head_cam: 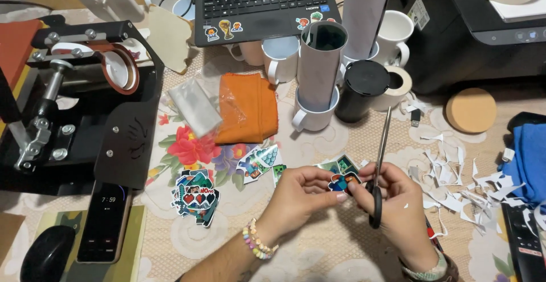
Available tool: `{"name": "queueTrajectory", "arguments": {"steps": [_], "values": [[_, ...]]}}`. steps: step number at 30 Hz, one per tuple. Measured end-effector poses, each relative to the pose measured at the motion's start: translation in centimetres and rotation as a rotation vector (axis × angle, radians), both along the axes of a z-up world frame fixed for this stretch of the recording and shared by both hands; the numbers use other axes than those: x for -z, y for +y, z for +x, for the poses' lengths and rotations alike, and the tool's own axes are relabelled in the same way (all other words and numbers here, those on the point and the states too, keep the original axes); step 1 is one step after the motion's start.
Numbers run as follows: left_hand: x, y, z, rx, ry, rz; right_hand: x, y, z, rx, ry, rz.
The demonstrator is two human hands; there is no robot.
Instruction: Cutting out small printed designs from a sheet of paper using scissors with precision.
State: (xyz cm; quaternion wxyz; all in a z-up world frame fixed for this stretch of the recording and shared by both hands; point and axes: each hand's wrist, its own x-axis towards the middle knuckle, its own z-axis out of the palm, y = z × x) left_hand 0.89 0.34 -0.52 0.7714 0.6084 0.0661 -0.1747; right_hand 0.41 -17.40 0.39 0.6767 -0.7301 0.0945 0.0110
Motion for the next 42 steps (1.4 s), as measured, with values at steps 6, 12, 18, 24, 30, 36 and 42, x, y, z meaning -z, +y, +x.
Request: {"name": "queueTrajectory", "arguments": {"steps": [6, 12, 18, 24, 30, 36, 42], "values": [[1.8, 0.2, 0.6, -0.06, -0.042, -0.085, -0.1, -0.5, 1.3, -0.12, -0.071, -0.076], [0.3, 0.5, 0.7, -0.038, 0.1, -0.145, -0.5, -0.9, 2.9, -0.167, 0.064, 0.061], [0.0, 0.6, 1.1, -0.095, -0.018, -0.102, -0.1, -1.4, 3.0, -0.145, 0.03, 0.027], [1.5, 0.0, 0.6, -0.147, -0.144, -0.102, -0.9, -0.6, 2.5, -0.103, 0.059, 0.087], [-0.1, 0.3, 0.5, -0.253, -0.147, -0.029, -0.7, -0.3, 1.8, -0.021, -0.173, 0.271], [-0.4, 0.3, 0.3, -0.26, -0.164, 0.006, 0.5, 0.1, 1.2, -0.064, -0.031, 0.159], [-0.4, 0.1, 0.0, -0.241, -0.142, -0.097, 0.2, 0.1, 1.1, -0.064, 0.003, 0.235]]}}
